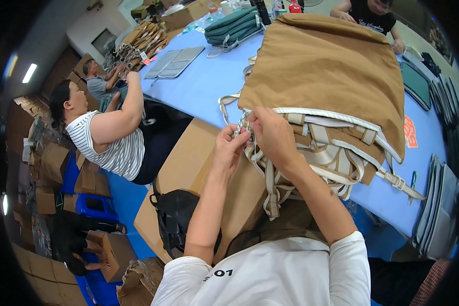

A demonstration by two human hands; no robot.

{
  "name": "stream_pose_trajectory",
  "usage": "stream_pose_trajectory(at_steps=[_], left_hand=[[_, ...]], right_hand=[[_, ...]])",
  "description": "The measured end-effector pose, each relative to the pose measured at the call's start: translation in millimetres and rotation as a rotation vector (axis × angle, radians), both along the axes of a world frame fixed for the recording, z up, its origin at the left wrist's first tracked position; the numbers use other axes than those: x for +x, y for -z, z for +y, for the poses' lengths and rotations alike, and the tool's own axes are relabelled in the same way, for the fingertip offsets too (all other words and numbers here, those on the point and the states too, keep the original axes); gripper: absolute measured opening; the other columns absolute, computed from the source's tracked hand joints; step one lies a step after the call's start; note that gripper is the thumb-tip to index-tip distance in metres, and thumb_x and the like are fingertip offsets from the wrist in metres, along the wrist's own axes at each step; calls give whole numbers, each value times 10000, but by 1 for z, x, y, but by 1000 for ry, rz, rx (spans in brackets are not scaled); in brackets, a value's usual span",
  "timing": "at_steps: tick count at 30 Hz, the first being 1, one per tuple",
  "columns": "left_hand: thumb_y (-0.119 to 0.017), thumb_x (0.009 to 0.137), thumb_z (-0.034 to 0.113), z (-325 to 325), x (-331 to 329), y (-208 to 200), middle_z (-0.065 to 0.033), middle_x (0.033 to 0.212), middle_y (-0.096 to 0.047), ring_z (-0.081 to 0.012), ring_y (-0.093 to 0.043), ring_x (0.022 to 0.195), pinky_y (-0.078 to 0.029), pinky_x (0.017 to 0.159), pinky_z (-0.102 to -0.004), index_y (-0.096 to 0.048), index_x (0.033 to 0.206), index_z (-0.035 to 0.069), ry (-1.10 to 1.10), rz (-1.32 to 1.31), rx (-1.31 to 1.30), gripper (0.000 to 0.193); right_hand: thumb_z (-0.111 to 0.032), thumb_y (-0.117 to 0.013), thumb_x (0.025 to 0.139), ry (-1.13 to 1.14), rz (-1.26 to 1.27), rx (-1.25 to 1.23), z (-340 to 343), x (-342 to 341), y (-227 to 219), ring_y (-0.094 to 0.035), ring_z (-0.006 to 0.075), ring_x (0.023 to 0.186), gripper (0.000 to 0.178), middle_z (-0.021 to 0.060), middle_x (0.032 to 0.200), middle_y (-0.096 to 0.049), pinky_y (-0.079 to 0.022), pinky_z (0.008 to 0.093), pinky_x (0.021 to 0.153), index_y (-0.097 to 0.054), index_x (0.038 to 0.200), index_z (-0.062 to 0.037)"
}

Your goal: Assembling and inspecting a large canvas bag by checking its components and attaching labels.

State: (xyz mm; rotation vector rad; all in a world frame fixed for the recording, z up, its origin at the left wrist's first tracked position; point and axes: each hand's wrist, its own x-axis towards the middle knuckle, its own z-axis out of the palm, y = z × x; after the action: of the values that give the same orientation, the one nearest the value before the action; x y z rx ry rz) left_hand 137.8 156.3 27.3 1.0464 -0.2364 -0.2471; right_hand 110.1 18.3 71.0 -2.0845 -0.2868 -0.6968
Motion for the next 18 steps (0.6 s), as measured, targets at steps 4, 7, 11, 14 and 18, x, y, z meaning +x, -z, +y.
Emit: stream_pose_trajectory(at_steps=[4,7,11,14,18], left_hand=[[-597,821,52,2,5,8,-36,778,-602,-105,-568,651,-484,596,-237,-545,838,32,6,24,-77,59],[-592,832,72,-3,6,7,-31,782,-606,-97,-569,650,-487,587,-232,-555,839,34,-12,28,-119,53],[-600,826,70,-9,2,-3,-29,776,-603,-92,-563,647,-483,578,-222,-561,840,35,-136,-5,-59,55],[-612,822,81,-8,6,-5,-17,729,-592,-74,-535,597,-450,533,-202,-572,823,32,-174,-32,-45,63],[-624,816,96,-6,9,-14,-6,666,-572,-51,-488,532,-393,481,-183,-585,772,27,-197,-27,64,91]], right_hand=[[47,-559,748,-106,88,199,1,3,3,-552,160,625,84,98,687,-563,-456,266,588,-529,825,37],[47,-576,740,-121,116,262,2,3,1,-586,235,632,114,154,687,-573,-458,313,590,-516,835,23],[55,-571,740,-124,119,284,2,5,3,-587,237,641,109,152,687,-575,-457,319,595,-521,831,21],[45,-570,744,-132,109,256,3,4,3,-584,244,637,100,151,684,-574,-455,321,592,-523,830,21],[16,-580,753,-123,79,193,4,4,3,-575,250,616,90,153,684,-574,-455,323,584,-528,827,25]])
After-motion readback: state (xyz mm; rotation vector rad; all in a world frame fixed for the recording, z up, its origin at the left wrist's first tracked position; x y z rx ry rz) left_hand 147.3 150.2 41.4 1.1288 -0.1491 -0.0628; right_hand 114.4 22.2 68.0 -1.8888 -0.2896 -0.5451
